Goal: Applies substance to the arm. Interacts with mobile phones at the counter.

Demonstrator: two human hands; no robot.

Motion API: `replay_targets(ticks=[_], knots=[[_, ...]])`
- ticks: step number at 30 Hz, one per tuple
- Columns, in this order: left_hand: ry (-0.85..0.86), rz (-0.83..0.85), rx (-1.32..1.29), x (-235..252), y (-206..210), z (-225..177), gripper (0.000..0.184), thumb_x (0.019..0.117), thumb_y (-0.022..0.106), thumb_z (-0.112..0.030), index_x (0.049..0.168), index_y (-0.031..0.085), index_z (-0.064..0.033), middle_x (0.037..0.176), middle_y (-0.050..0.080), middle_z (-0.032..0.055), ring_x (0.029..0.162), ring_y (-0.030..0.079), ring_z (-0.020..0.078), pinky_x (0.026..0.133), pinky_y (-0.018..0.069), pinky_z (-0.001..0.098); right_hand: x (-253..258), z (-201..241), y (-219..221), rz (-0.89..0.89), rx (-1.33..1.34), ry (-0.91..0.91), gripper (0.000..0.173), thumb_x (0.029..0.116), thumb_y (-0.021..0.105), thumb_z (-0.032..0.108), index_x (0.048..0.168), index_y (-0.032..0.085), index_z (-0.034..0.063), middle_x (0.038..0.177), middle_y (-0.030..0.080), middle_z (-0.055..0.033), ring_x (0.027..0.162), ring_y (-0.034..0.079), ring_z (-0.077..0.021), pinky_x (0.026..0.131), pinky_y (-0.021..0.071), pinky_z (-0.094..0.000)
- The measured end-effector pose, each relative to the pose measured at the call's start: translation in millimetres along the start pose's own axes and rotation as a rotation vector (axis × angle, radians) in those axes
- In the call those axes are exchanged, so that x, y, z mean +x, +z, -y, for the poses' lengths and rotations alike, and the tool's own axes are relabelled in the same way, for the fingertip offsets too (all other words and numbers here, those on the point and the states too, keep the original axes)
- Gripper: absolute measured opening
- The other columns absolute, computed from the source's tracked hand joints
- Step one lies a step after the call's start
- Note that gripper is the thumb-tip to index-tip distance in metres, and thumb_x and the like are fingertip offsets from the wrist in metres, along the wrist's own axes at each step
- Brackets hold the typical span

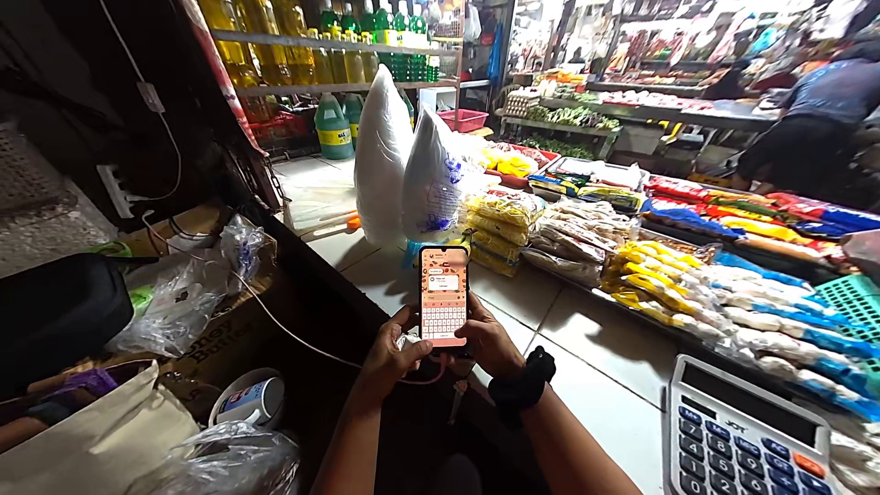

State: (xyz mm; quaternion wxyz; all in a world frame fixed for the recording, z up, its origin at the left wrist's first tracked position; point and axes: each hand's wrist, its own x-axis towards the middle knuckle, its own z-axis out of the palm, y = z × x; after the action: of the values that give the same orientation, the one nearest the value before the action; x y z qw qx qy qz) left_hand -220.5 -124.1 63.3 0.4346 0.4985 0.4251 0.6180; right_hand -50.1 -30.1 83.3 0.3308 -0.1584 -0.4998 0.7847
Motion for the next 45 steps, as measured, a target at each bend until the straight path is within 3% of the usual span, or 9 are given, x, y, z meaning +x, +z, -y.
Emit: replay_targets(ticks=[5,10,13,17,27,31,36,40,45], knots=[[0.005,-0.103,0.065,1,9,-1,0.052,0.0820,0.064,-0.001,0.133,0.053,0.0007,0.108,0.073,0.0049,0.059,0.061,0.0051,0.044,0.0458,0.0181,0,-2,-3,0.037,-0.077,-0.035,0.086,0.0747,0.049,-0.012,0.152,0.016,0.0035,0.123,0.065,-0.0101,0.100,0.072,-0.0179,0.081,0.0632,-0.0365],[0.010,-0.117,0.054,0,11,1,0.051,0.0839,0.066,-0.002,0.133,0.053,0.0001,0.107,0.073,0.0047,0.057,0.059,0.0046,0.043,0.0448,0.0176,-1,-2,-3,0.037,-0.133,-0.043,0.084,0.0768,0.056,-0.014,0.151,0.019,0.0038,0.121,0.067,-0.0077,0.098,0.073,-0.0170,0.078,0.0638,-0.0338],[-0.018,-0.123,-0.005,-1,12,-3,0.045,0.0896,0.058,-0.007,0.134,0.053,-0.0019,0.104,0.071,0.0030,0.051,0.054,0.0032,0.041,0.0424,0.0170,-1,-2,-4,0.058,-0.155,-0.075,0.085,0.0778,0.056,-0.016,0.152,0.016,0.0002,0.122,0.067,-0.0078,0.101,0.072,-0.0151,0.086,0.0623,-0.0326],[-0.043,-0.174,-0.048,-1,17,-5,0.035,0.0984,0.045,-0.008,0.132,0.055,-0.0021,0.097,0.070,0.0018,0.050,0.054,0.0028,0.040,0.0442,0.0162,-2,-1,-2,0.030,-0.143,-0.053,0.084,0.0798,0.055,-0.013,0.153,0.015,0.0019,0.121,0.067,-0.0082,0.098,0.073,-0.0169,0.080,0.0635,-0.0338],[-0.036,-0.196,-0.035,1,18,-2,0.034,0.0993,0.044,-0.006,0.130,0.058,-0.0017,0.094,0.071,0.0019,0.048,0.053,0.0030,0.039,0.0424,0.0167,-1,-2,0,-0.018,-0.105,-0.072,0.054,0.0974,0.046,-0.001,0.148,0.029,0.0002,0.118,0.069,-0.0110,0.100,0.073,-0.0178,0.088,0.0621,-0.0365],[0.007,-0.226,0.069,3,20,-1,0.033,0.0953,0.053,-0.006,0.127,0.060,-0.0006,0.093,0.072,0.0019,0.048,0.054,0.0029,0.038,0.0416,0.0166,-1,-2,1,-0.032,-0.109,-0.069,0.053,0.1003,0.044,0.000,0.150,0.028,-0.0006,0.119,0.068,-0.0119,0.102,0.072,-0.0180,0.091,0.0613,-0.0365],[0.065,-0.290,0.216,5,26,0,0.032,0.0926,0.062,-0.006,0.124,0.062,0.0005,0.094,0.073,0.0023,0.059,0.062,0.0017,0.042,0.0450,0.0164,0,-2,1,-0.030,-0.110,-0.073,0.067,0.0877,0.047,-0.008,0.150,0.024,-0.0004,0.121,0.067,-0.0101,0.102,0.071,-0.0151,0.089,0.0610,-0.0335],[0.094,-0.288,0.227,5,28,1,0.034,0.0913,0.062,-0.006,0.124,0.062,0.0015,0.100,0.075,0.0032,0.079,0.071,0.0042,0.060,0.0559,0.0185,0,-3,1,-0.047,-0.122,-0.122,0.058,0.0935,0.052,-0.006,0.148,0.030,-0.0027,0.120,0.068,-0.0107,0.104,0.071,-0.0151,0.093,0.0600,-0.0330],[-0.007,-0.265,0.034,4,27,-5,0.029,0.1026,0.047,-0.009,0.126,0.062,-0.0003,0.089,0.072,0.0025,0.049,0.055,0.0028,0.038,0.0412,0.0166,0,-2,0,-0.053,-0.118,-0.110,0.055,0.0961,0.050,-0.005,0.147,0.031,-0.0026,0.118,0.069,-0.0117,0.101,0.072,-0.0169,0.091,0.0612,-0.0347]])
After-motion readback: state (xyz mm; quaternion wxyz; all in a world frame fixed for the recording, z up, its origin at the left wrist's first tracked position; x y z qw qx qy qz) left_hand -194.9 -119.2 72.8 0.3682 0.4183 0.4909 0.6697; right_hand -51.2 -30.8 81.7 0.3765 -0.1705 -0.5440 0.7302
